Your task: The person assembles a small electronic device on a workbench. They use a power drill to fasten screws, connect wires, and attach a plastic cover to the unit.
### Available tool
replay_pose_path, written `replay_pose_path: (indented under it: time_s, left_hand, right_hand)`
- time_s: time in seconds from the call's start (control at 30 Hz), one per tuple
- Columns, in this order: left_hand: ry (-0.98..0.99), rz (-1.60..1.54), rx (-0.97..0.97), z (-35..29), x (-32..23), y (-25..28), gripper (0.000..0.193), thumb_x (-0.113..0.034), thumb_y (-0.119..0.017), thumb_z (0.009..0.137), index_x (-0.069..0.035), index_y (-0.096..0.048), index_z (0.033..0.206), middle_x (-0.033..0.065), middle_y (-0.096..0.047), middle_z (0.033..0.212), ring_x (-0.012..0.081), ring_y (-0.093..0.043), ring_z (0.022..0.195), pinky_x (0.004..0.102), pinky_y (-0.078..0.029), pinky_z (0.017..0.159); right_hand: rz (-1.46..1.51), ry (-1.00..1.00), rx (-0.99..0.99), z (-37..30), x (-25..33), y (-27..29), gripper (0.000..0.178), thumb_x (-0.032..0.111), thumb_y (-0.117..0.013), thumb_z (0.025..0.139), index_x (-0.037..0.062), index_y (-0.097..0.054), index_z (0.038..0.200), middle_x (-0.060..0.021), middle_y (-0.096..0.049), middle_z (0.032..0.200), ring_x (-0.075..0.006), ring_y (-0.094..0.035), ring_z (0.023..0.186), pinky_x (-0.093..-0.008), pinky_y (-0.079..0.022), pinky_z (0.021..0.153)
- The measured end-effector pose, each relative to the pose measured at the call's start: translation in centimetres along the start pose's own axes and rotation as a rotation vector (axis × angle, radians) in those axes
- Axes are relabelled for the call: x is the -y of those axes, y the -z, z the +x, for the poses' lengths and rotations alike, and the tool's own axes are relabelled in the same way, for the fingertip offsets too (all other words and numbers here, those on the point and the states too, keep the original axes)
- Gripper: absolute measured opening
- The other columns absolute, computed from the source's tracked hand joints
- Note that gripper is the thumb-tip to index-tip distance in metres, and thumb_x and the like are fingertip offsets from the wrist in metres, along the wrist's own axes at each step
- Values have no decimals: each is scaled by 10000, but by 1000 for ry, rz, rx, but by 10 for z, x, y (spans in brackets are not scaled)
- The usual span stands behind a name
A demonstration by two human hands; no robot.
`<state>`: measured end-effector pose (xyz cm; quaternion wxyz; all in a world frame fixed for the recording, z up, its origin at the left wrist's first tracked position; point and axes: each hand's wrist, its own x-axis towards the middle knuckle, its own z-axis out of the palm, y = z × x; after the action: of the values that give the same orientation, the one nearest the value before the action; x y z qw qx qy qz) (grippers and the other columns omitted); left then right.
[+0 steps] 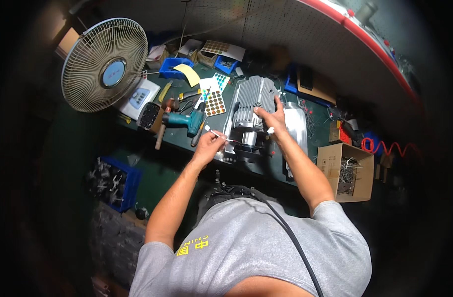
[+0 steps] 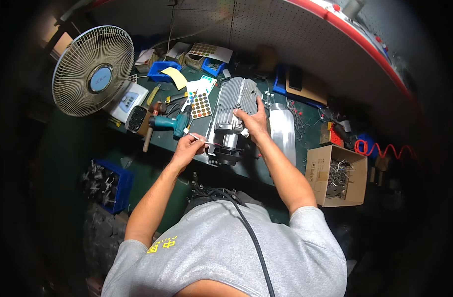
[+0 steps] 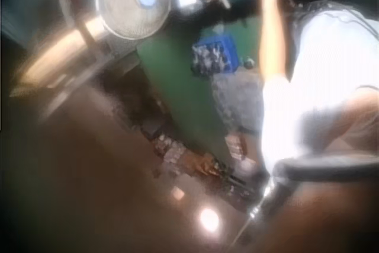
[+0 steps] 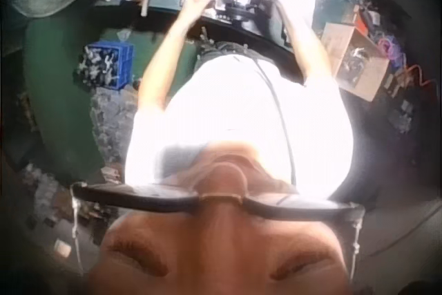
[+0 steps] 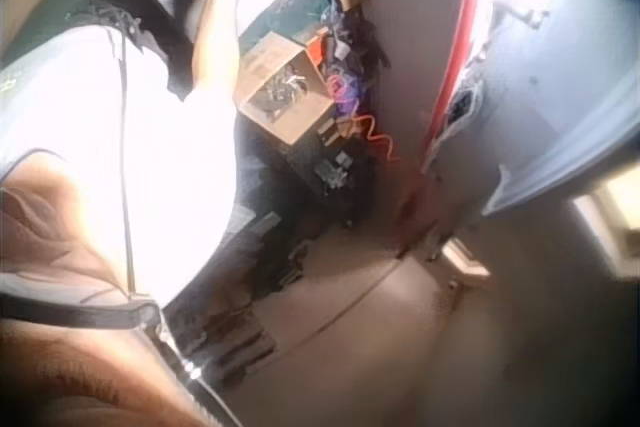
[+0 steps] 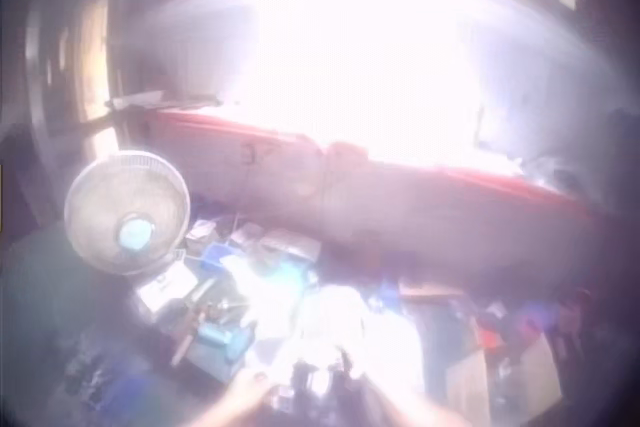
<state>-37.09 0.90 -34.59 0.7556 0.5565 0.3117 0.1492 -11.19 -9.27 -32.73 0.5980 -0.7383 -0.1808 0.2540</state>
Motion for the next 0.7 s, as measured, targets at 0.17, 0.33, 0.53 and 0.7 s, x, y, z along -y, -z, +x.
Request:
replay_pose_path:
  time_s: [0.17,0.33,0.53,0.7]
  left_hand:
    - [62,11,178,50,32,42,244,-157,-597,1023,-3,-682,1192,19,-704,913,51,-603,757,208,-507,690]
    - [84,-15,229,75,51,57,256,-142,-600,997,25,-680,1174,6,-675,835,53,-573,710,219,-471,644]
    - [148,4,287,95,70,72,259,-174,-595,1013,13,-676,1172,-25,-657,853,29,-546,719,187,-454,655]
    - [147,37,297,98,80,80,256,-168,-590,1012,16,-672,1171,-17,-669,863,35,-546,716,199,-452,650]
  right_hand:
    - [-393,-55,-186,29,-8,-34,1197,381,-911,584,131,-296,1581,-302,-463,1378,-411,-520,1258,-459,-430,1097]
    - [-675,-140,-248,34,1,-66,1163,397,-882,610,205,-267,1579,-312,-448,1345,-453,-539,1212,-483,-447,1074]
    - [-816,-266,-288,39,-2,-99,1112,398,-857,651,253,-252,1573,-281,-443,1351,-479,-578,1181,-561,-480,999]
    - [-855,-312,-297,37,10,-115,1099,363,-871,657,240,-262,1564,-283,-438,1337,-490,-573,1177,-549,-487,998]
